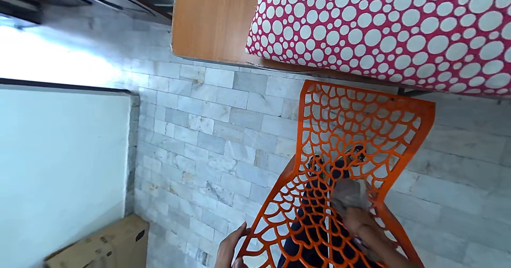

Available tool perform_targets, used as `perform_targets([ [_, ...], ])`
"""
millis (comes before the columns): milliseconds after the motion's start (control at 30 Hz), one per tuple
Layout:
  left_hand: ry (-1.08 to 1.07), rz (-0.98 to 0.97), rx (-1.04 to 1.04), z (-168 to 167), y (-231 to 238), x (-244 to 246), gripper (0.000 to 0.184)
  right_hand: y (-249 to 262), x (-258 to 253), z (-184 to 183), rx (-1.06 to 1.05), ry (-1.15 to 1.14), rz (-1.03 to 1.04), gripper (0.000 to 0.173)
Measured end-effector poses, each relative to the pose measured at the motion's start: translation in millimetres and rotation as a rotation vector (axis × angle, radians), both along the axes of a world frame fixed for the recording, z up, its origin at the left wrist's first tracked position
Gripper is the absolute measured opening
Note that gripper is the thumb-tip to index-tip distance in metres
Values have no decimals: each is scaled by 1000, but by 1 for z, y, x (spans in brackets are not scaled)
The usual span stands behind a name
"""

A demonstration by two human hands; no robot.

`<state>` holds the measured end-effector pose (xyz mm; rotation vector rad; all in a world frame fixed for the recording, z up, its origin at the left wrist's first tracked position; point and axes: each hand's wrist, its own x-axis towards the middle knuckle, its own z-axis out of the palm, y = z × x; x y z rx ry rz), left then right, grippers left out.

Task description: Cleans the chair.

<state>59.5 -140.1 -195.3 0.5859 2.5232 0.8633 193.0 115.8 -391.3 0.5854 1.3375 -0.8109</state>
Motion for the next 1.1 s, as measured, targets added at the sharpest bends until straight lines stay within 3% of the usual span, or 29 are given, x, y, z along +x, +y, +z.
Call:
perform_targets([
  [167,7,6,14,-1,-1,1,70,-33,-78,-17,-383,234,-507,47],
  [300,-5,4,8,1,0,1,70,32,-141,6,-348,444,-621,46],
  [433,-17,1,1,0,-3,2,71,121,-177,39,-50,740,-575,38],
  [567,-12,12,35,-1,-3,3,67,175,-217,59,288,950,-240,33],
  [667,-16,10,35,0,-3,3,65,176,-248,24,363,1111,-71,37],
  [767,-22,22,19,1,-2,3,65,144,-258,-24,390,1203,-17,44],
  [900,-29,42,11,3,1,3,65,60,-214,-47,107,1101,176,50],
  [1000,-43,39,6,3,2,4,62,5,-154,-53,-261,826,284,45],
  [1100,-45,31,-2,4,2,3,61,-6,-123,-51,-467,528,-75,42],
])
